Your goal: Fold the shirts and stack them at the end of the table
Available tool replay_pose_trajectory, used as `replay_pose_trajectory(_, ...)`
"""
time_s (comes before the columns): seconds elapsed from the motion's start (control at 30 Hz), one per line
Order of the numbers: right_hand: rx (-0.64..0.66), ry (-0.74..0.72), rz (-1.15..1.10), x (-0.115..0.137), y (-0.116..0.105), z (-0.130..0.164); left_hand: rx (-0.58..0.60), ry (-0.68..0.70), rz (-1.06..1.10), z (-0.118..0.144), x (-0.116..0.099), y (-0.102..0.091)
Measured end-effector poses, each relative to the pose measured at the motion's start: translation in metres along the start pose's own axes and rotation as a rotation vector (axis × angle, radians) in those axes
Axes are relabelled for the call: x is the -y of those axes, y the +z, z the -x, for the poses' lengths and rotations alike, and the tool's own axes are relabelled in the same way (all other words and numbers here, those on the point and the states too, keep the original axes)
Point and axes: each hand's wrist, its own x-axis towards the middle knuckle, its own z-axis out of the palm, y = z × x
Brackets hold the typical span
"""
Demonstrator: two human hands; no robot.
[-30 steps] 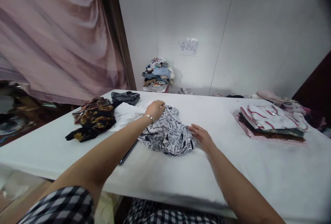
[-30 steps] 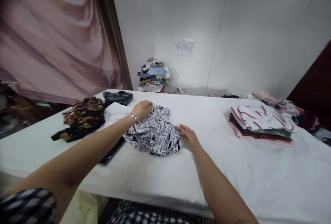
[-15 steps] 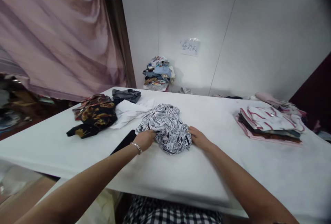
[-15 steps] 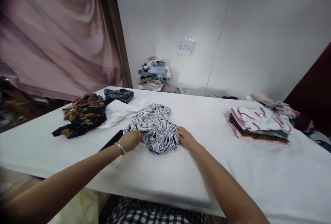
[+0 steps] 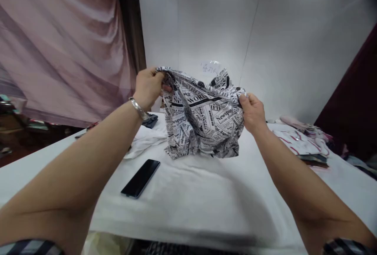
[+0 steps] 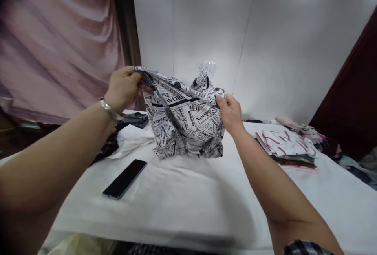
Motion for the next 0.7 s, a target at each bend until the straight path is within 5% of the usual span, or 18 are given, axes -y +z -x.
replay_pose_trajectory(0.13, 0.422, 0.065, 0.292, 0.022, -0.022, 0.009, -0.038, -0.038, 0.088, -0.015, -0.013, -0.010)
replay_pose_trajectory(0.27, 0.680, 0.421, 0.346, -0.004, -0.056, 0.037, -0.114, -0.061, -0.256, -0.011, 0.025, -0.025)
replay_pose_trajectory(0.4, 0.522, 0.631, 0.240, -0.036, -0.091, 0.062, 0.038, -0.105, -0.499, 0.017, 0.081, -0.031)
replay_pose_trajectory(0.57, 0.181, 0.615, 0.061, -0.057, -0.118, 0.086, 0.395, -0.209, -0.567, 0.080, 0.118, -0.021)
replay_pose_trajectory(0.7, 0.320, 0.750, 0.073, -0.066, -0.133, 0.121, 0.708, -0.241, -0.574, 0.136, 0.129, -0.022)
